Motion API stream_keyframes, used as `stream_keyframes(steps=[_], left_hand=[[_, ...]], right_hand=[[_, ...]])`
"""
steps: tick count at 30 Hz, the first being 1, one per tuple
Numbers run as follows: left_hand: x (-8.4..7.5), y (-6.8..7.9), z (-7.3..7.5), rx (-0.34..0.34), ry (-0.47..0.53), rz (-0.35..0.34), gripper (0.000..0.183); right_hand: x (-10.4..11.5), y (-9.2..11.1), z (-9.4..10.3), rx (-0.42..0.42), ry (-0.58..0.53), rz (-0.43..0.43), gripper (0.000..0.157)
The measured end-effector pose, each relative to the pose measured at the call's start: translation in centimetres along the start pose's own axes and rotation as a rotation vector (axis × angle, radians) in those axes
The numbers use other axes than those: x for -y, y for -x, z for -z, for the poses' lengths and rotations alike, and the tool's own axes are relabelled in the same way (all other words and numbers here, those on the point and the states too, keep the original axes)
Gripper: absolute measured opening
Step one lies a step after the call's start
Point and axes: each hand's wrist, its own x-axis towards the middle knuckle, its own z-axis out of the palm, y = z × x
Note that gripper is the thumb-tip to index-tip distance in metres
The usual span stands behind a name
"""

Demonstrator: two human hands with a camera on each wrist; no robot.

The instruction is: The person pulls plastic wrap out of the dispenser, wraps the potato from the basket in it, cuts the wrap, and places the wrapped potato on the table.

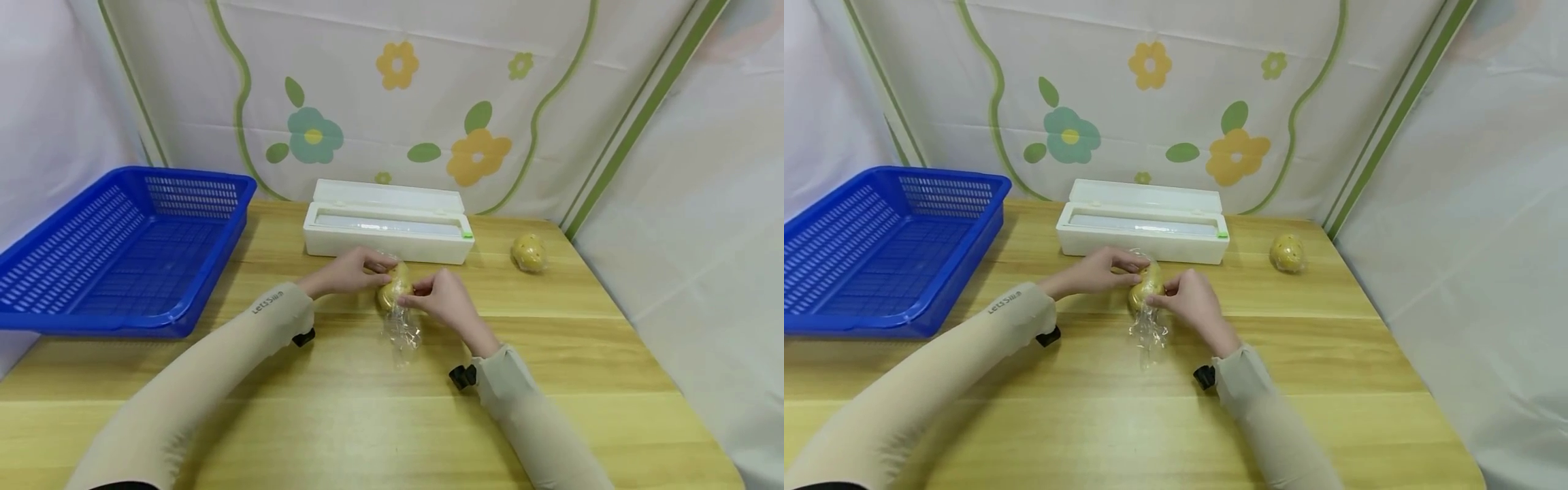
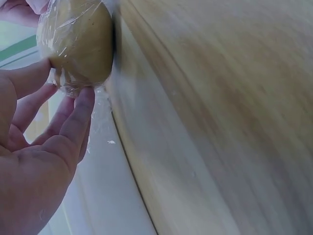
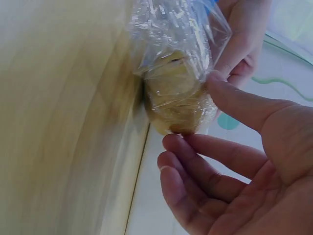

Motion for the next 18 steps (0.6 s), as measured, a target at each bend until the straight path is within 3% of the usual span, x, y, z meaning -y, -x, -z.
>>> stream_keyframes(steps=[6, 13, 18], left_hand=[[-0.13, 0.10, -0.03, 0.018, 0.014, 0.016, 0.040], [-0.23, 0.11, -0.27, 0.029, 0.016, 0.005, 0.039], [-0.47, 0.11, -0.23, -0.012, -0.023, -0.026, 0.039]], right_hand=[[0.22, 0.40, -0.43, -0.027, 0.001, 0.009, 0.023], [0.30, 0.84, -0.90, -0.044, 0.045, 0.024, 0.037], [0.10, 0.59, -1.01, -0.093, 0.054, 0.029, 0.030]])
